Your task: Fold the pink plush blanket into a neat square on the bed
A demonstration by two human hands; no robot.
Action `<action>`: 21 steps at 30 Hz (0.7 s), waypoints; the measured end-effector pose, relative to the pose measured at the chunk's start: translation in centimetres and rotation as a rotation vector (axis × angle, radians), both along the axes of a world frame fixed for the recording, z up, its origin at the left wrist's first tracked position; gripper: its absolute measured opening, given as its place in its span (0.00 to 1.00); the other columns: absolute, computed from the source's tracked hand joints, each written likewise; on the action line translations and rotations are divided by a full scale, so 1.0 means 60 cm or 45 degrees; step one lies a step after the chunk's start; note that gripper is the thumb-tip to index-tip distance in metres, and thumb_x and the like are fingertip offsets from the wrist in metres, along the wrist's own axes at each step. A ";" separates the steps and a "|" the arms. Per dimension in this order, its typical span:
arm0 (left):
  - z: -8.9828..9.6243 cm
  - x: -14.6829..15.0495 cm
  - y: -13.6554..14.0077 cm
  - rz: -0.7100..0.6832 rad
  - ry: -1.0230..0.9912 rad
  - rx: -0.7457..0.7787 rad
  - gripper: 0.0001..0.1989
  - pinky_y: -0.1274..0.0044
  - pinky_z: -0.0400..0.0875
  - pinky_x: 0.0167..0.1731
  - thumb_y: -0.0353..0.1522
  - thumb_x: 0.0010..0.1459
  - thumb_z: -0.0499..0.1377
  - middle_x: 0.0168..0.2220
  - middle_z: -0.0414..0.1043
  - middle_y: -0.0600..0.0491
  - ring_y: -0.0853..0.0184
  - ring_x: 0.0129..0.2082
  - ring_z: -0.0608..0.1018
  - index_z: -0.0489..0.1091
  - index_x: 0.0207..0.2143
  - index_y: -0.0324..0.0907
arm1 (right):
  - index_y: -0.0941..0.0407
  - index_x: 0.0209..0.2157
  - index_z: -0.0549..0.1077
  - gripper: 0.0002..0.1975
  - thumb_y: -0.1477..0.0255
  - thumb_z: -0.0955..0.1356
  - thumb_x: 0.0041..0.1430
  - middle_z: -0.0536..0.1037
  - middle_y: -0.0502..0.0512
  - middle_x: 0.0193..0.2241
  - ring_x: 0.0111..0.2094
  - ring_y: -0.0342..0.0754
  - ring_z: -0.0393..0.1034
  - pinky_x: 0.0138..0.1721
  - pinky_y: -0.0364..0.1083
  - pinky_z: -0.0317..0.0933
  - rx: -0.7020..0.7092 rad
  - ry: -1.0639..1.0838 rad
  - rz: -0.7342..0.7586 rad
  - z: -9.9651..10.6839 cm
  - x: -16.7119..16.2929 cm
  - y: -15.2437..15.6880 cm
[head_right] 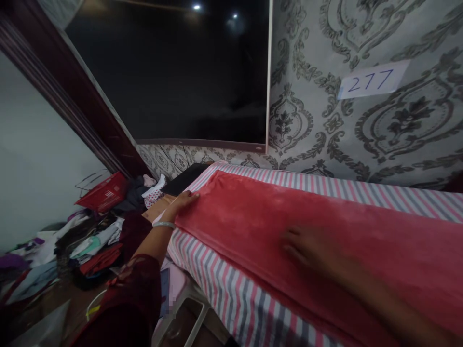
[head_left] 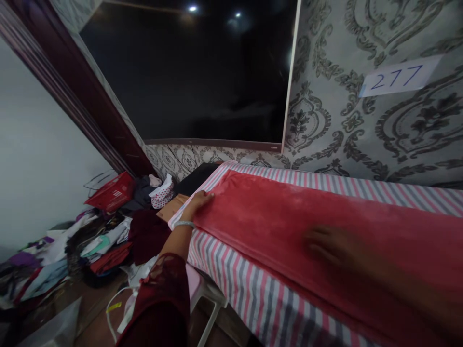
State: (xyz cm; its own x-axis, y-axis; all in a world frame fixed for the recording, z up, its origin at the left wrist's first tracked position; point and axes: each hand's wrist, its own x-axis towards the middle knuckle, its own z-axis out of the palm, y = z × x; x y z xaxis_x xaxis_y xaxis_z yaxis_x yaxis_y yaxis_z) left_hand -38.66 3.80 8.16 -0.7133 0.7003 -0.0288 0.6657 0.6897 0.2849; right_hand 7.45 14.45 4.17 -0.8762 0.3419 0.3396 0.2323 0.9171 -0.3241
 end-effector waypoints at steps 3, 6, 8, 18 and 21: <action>-0.019 0.016 0.018 0.062 0.056 0.042 0.18 0.72 0.71 0.41 0.41 0.66 0.54 0.47 0.79 0.35 0.53 0.48 0.81 0.74 0.43 0.36 | 0.54 0.40 0.80 0.19 0.66 0.59 0.69 0.82 0.64 0.42 0.41 0.56 0.78 0.46 0.56 0.72 -0.018 0.018 0.126 -0.011 -0.088 0.050; -0.049 0.031 0.012 0.103 0.124 0.133 0.21 0.70 0.70 0.46 0.41 0.70 0.49 0.49 0.78 0.34 0.53 0.52 0.79 0.71 0.48 0.35 | 0.54 0.40 0.80 0.16 0.68 0.61 0.67 0.82 0.63 0.42 0.44 0.56 0.77 0.49 0.56 0.70 0.006 0.015 0.128 -0.015 -0.161 0.108; -0.066 0.038 0.002 0.096 0.164 0.202 0.22 0.70 0.68 0.50 0.43 0.71 0.47 0.52 0.77 0.37 0.55 0.54 0.78 0.69 0.52 0.37 | 0.53 0.41 0.81 0.14 0.70 0.62 0.65 0.82 0.61 0.43 0.47 0.56 0.76 0.52 0.55 0.69 0.002 -0.015 0.089 -0.009 -0.209 0.146; -0.080 0.033 -0.006 0.064 0.158 0.270 0.23 0.70 0.69 0.45 0.41 0.65 0.55 0.42 0.79 0.42 0.54 0.48 0.81 0.63 0.57 0.37 | 0.58 0.63 0.70 0.27 0.82 0.63 0.63 0.72 0.64 0.60 0.61 0.53 0.65 0.64 0.51 0.57 -0.029 -0.004 -0.067 0.023 -0.517 0.228; -0.083 0.033 -0.006 0.071 0.129 0.279 0.24 0.69 0.69 0.45 0.41 0.64 0.56 0.41 0.79 0.43 0.53 0.47 0.81 0.62 0.58 0.37 | 0.55 0.64 0.69 0.29 0.82 0.63 0.63 0.67 0.63 0.65 0.63 0.54 0.63 0.65 0.52 0.55 -0.018 -0.045 -0.059 0.011 -0.588 0.241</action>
State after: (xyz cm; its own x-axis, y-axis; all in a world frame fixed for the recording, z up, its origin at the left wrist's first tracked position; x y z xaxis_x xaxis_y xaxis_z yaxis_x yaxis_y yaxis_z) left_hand -36.70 3.43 3.19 -0.7424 0.6416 0.1931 0.6613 0.6552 0.3653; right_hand -27.83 28.93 4.86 -0.8709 0.3869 0.3031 0.2859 0.9004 -0.3280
